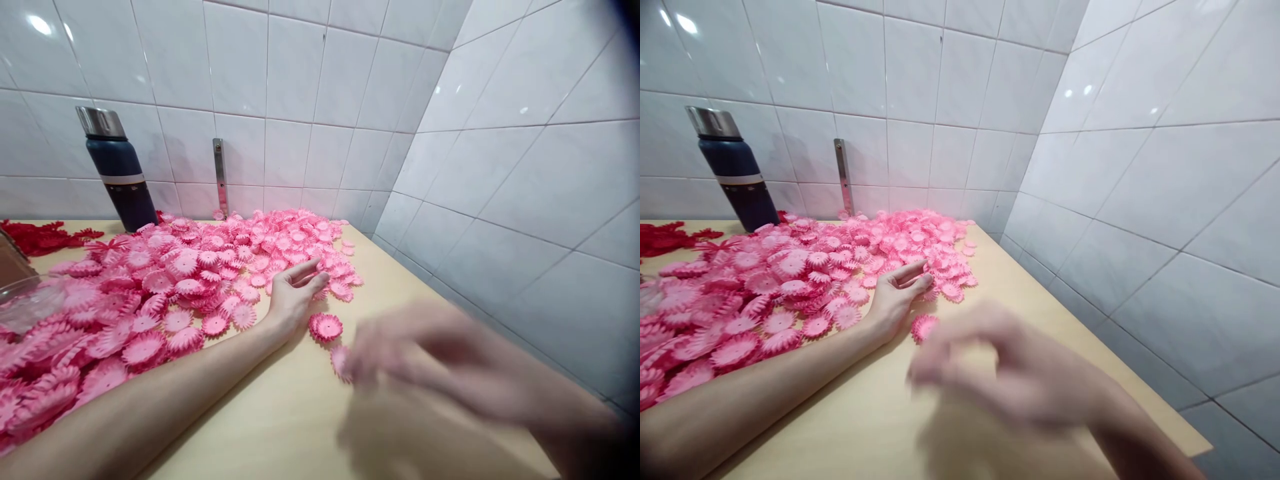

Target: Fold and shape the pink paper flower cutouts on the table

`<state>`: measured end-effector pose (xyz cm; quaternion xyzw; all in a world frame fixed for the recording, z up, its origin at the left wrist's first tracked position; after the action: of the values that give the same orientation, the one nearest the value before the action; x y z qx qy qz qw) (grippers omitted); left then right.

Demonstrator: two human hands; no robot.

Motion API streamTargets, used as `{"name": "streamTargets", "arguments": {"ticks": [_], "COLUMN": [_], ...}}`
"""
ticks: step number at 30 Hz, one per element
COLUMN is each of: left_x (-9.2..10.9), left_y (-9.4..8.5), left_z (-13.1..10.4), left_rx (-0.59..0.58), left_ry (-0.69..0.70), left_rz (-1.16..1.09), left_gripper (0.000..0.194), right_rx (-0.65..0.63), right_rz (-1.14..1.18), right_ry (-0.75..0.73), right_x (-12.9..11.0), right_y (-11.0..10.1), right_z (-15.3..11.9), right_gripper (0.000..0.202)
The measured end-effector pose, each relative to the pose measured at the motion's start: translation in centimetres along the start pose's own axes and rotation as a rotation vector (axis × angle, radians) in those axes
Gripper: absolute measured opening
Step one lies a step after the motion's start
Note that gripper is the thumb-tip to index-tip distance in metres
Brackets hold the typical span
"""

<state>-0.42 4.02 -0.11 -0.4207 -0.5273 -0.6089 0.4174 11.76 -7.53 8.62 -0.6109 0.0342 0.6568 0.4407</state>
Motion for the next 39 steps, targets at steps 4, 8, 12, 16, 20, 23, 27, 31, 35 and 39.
{"name": "streamTargets", "arguments": {"ticks": [4, 8, 12, 16, 20, 23, 27, 31, 35, 39], "left_x": [-0.3, -0.4, -0.3, -0.2, -0.3, -0.5, -0.7, -0.7, -0.5, -0.4], "left_y": [-0.1, -0.1, 0.1, 0.0, 0.0, -0.1, 0.1, 0.2, 0.3, 0.4], "left_z": [0.1, 0.0, -0.1, -0.2, -0.1, 0.1, 0.1, 0.0, 0.0, -0.1], "left_rx": [0.019, 0.036, 0.016, 0.052, 0.036, 0.017, -0.058, -0.112, -0.157, -0.213], "left_ry": [-0.042, -0.088, -0.099, -0.128, -0.158, -0.141, -0.180, -0.230, -0.222, -0.221], "left_rz": [-0.047, -0.045, -0.025, -0.032, -0.064, -0.088, -0.113, -0.126, -0.142, -0.107], "left_gripper": [0.052, 0.050, 0.039, 0.043, 0.047, 0.047, 0.044, 0.040, 0.034, 0.038], "right_rx": [0.851, 1.056, 0.862, 0.814, 0.762, 0.715, 0.692, 0.737, 0.794, 0.818], "right_rz": [-0.099, -0.374, -0.638, -0.727, -0.737, -0.737, -0.718, -0.706, -0.710, -0.691], "right_ry": [-0.205, -0.270, -0.406, -0.438, -0.456, -0.463, -0.474, -0.507, -0.508, -0.502], "right_x": [6.5, 12.3, 12.7, 12.0, 11.8, 11.6, 11.3, 11.0, 10.9, 10.8], "right_y": [-7.8, -8.3, -6.6, -6.0, -5.5, -5.3, -5.2, -5.2, -5.3, -5.4], "right_z": [3.7, 3.9, 3.2, 3.0, 3.0, 2.9, 2.6, 2.4, 2.3, 2.2], "right_gripper": [0.027, 0.021, 0.013, 0.009, 0.008, 0.010, 0.010, 0.009, 0.008, 0.007]}}
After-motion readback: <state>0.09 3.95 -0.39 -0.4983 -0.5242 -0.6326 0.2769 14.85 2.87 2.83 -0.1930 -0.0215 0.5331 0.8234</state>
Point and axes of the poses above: each hand's wrist, its own z-axis towards the middle knuckle, its own y-axis out of the palm, x = y × z, the point moved 4 cm from there along z, towards the middle knuckle, and after that the axes turned 10 degrees about z, right-handed, at the moved point
